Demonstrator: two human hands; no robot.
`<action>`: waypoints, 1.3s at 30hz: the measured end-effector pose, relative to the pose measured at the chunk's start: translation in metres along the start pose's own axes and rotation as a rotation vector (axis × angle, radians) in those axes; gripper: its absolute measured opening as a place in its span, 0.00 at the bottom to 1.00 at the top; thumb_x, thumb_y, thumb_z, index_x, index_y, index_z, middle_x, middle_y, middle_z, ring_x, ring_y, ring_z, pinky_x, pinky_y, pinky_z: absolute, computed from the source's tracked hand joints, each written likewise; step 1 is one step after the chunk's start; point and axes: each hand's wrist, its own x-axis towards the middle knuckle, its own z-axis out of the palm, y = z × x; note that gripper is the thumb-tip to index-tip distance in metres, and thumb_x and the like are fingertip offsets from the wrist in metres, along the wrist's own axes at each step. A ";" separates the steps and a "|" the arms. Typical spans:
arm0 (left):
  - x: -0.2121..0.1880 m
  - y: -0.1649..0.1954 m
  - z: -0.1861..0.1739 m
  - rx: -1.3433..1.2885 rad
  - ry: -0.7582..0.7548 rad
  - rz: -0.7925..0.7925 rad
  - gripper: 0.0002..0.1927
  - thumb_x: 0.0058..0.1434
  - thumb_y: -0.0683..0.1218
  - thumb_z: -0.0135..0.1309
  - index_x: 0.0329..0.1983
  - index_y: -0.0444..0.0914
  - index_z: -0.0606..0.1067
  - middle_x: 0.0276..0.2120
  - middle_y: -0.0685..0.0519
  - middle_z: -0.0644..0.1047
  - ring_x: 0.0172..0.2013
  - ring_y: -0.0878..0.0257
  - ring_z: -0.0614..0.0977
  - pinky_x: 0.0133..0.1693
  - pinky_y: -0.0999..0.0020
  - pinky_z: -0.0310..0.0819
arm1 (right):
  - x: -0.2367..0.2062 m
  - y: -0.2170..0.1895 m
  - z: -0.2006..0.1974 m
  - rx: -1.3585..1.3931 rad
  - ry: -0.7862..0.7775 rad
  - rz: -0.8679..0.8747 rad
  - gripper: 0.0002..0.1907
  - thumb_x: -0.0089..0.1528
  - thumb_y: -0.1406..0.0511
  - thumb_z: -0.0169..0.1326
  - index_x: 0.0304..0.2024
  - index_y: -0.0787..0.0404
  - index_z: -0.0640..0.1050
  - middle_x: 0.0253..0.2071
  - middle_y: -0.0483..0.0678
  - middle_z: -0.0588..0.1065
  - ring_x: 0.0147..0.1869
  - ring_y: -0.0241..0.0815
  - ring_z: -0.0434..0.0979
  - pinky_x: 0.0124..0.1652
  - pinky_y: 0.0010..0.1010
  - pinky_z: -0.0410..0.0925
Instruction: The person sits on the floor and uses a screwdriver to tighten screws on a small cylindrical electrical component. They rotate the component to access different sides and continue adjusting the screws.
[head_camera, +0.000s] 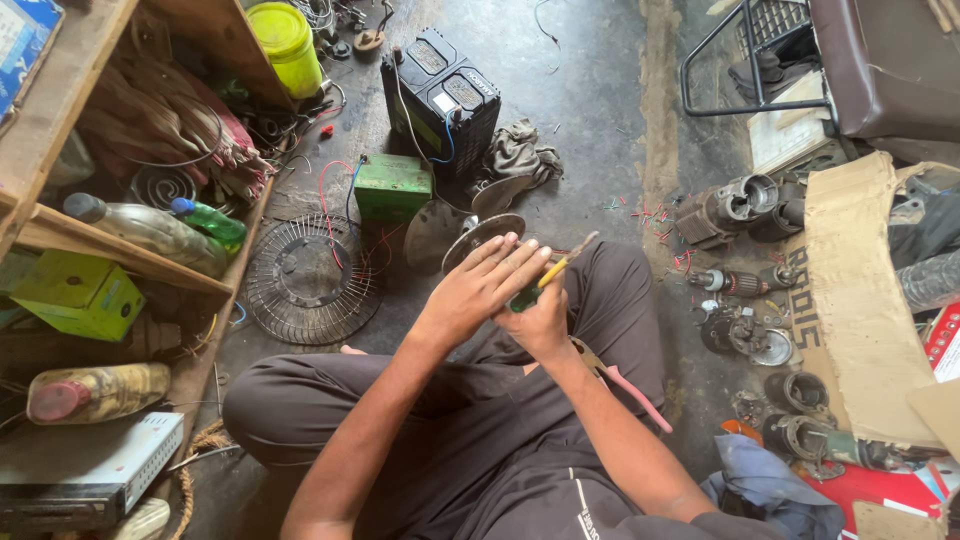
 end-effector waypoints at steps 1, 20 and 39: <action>0.003 0.002 -0.004 0.038 0.012 -0.007 0.34 0.64 0.45 0.47 0.76 0.40 0.61 0.68 0.46 0.69 0.69 0.48 0.68 0.72 0.54 0.54 | 0.000 0.005 0.003 0.002 0.039 -0.063 0.39 0.56 0.58 0.70 0.58 0.68 0.63 0.49 0.53 0.74 0.49 0.47 0.78 0.48 0.33 0.72; -0.062 0.038 0.107 -2.286 0.566 -1.151 0.38 0.70 0.66 0.44 0.65 0.29 0.69 0.58 0.44 0.76 0.56 0.59 0.78 0.58 0.65 0.72 | 0.009 -0.036 0.011 0.141 0.052 -0.014 0.29 0.56 0.66 0.66 0.45 0.61 0.58 0.59 0.64 0.74 0.60 0.46 0.76 0.63 0.33 0.70; -0.148 -0.015 0.093 -2.748 1.230 -0.721 0.23 0.60 0.50 0.60 0.55 0.36 0.70 0.45 0.47 0.76 0.42 0.52 0.80 0.42 0.63 0.81 | -0.043 -0.118 -0.006 -0.187 -0.623 0.184 0.20 0.65 0.71 0.59 0.56 0.70 0.66 0.37 0.55 0.76 0.36 0.48 0.78 0.37 0.36 0.69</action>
